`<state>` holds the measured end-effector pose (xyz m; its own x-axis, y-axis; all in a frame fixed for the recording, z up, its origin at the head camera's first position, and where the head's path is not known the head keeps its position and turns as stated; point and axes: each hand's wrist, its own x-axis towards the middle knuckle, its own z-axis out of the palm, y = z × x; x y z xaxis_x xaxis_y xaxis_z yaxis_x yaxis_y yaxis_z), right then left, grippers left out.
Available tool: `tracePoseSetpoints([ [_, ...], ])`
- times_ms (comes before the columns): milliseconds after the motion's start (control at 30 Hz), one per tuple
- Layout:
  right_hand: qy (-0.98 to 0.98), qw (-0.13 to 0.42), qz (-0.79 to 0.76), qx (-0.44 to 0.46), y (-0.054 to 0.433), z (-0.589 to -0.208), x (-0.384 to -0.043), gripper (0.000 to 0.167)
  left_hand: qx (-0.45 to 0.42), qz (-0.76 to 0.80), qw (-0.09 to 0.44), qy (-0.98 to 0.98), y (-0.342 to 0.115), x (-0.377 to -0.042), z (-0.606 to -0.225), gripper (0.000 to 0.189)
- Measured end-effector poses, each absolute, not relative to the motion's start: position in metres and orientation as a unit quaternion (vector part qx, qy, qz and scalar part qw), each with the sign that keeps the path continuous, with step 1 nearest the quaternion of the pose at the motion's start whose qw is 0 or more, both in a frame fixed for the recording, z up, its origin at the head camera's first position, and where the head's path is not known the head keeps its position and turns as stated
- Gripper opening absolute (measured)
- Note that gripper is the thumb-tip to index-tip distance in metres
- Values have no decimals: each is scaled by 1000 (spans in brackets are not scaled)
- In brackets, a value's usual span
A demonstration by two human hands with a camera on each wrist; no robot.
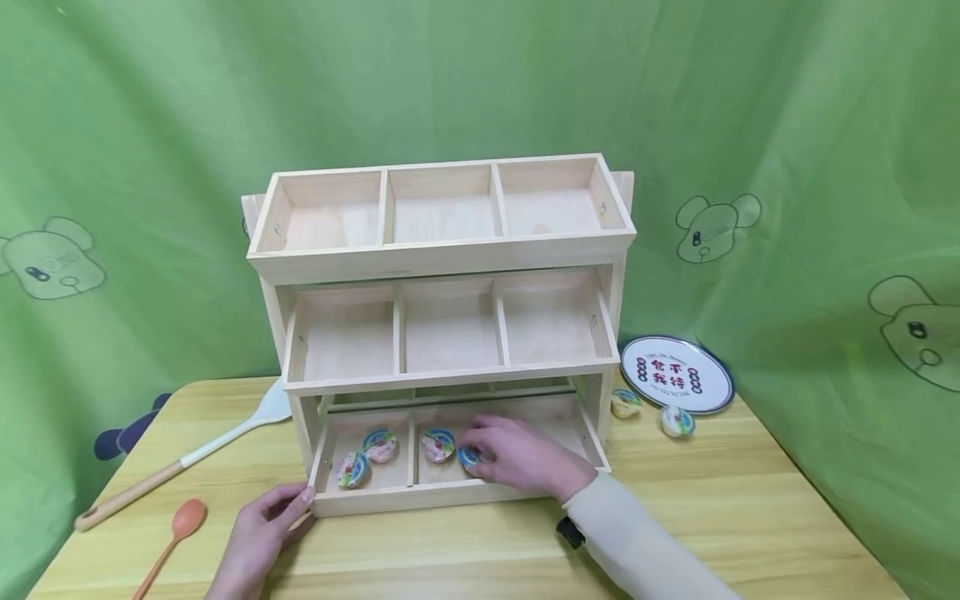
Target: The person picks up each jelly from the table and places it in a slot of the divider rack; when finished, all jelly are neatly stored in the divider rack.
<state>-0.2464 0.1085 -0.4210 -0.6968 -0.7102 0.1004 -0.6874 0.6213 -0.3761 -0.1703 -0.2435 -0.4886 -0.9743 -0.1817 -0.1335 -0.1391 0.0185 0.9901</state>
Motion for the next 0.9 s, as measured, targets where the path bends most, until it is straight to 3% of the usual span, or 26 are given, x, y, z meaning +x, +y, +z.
tracePoseSetpoints([
  [900,898,51,-184,-396,102,-422,-254,38,112,-693,19,-712,-246,-171,-491,31],
])
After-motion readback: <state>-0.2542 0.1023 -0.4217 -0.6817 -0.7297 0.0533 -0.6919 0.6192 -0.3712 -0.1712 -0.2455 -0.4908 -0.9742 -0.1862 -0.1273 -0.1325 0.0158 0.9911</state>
